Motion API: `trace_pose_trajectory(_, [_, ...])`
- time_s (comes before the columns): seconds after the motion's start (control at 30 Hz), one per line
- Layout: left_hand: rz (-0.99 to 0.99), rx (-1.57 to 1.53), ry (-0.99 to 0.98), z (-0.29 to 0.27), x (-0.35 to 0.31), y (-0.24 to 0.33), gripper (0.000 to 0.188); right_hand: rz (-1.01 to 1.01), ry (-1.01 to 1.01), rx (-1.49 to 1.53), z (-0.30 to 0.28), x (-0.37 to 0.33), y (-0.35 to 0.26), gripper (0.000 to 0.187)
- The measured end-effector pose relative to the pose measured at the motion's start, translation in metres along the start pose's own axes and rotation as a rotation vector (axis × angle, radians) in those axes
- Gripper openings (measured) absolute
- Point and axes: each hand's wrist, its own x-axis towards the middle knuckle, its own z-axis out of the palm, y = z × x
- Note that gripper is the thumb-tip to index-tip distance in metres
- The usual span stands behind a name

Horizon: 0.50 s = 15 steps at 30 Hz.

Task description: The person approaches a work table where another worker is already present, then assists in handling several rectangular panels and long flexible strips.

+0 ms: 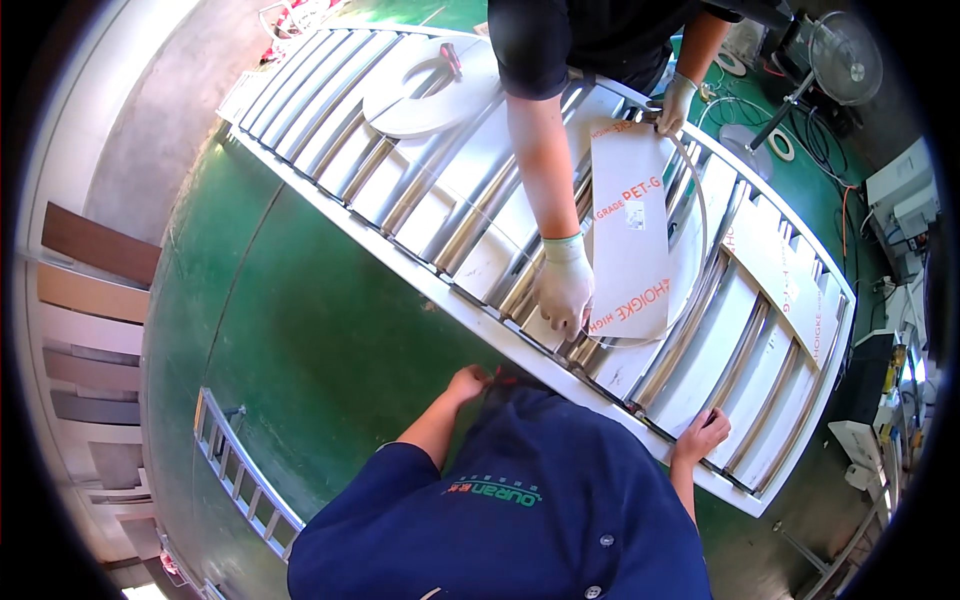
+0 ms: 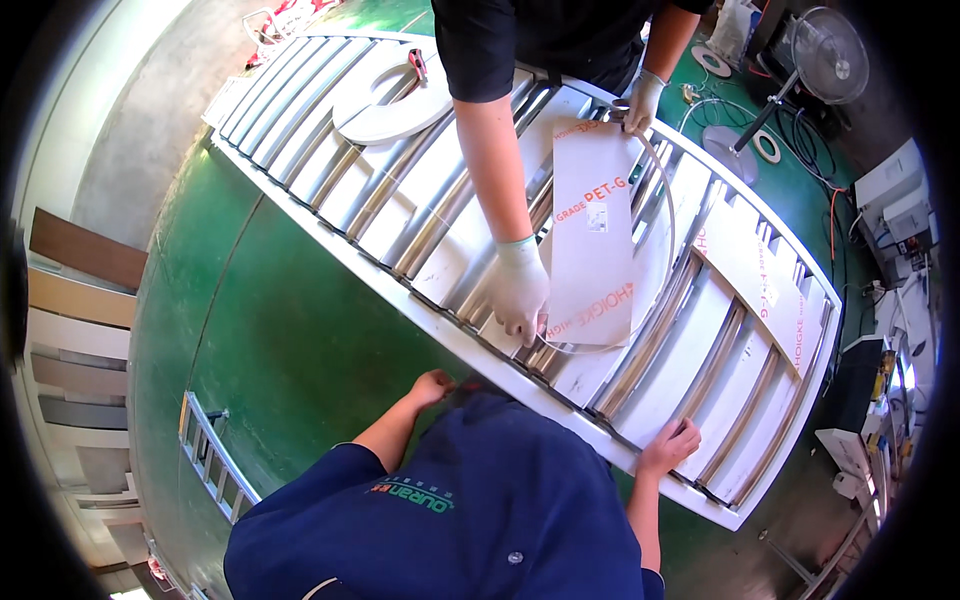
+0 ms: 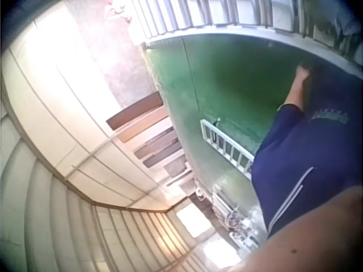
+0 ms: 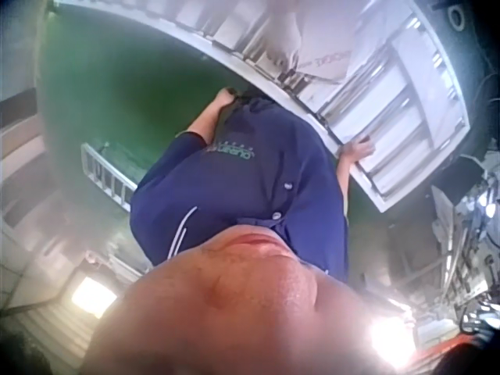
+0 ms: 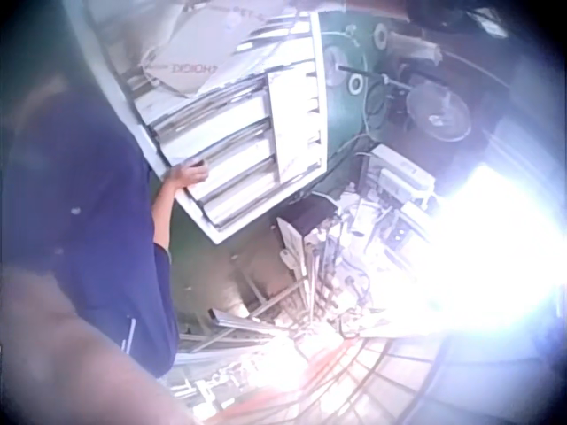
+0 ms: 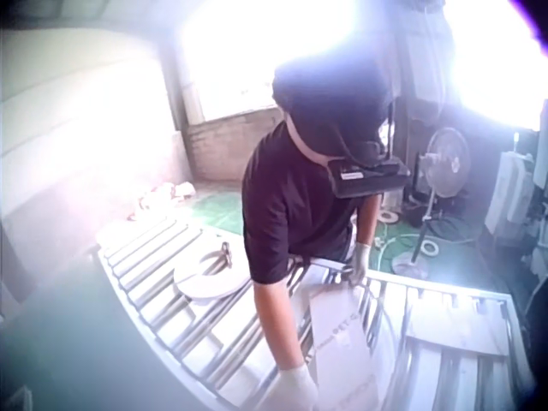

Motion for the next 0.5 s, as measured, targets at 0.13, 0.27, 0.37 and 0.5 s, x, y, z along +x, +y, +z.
trace_pose_trajectory(0.13, [-0.002, 0.04, -0.006, -0.002, -0.003, 0.007, 0.027, 0.006, -0.002, 0.01, 0.001, 0.001, 0.0, 0.025])
trace_pose_trajectory(0.27, [0.007, 0.046, -0.018, -0.005, -0.004, 0.009, 0.025, 0.004, -0.003, -0.004, 0.0, 0.001, -0.002, 0.025])
trace_pose_trajectory(0.37, [0.054, 0.081, -0.014, -0.009, -0.008, 0.017, 0.023, 0.015, -0.001, -0.003, 0.0, 0.0, -0.002, 0.025])
trace_pose_trajectory(0.5, [0.143, 0.174, 0.014, -0.01, -0.003, 0.007, 0.023, 0.017, -0.013, 0.003, -0.001, 0.001, -0.002, 0.026])
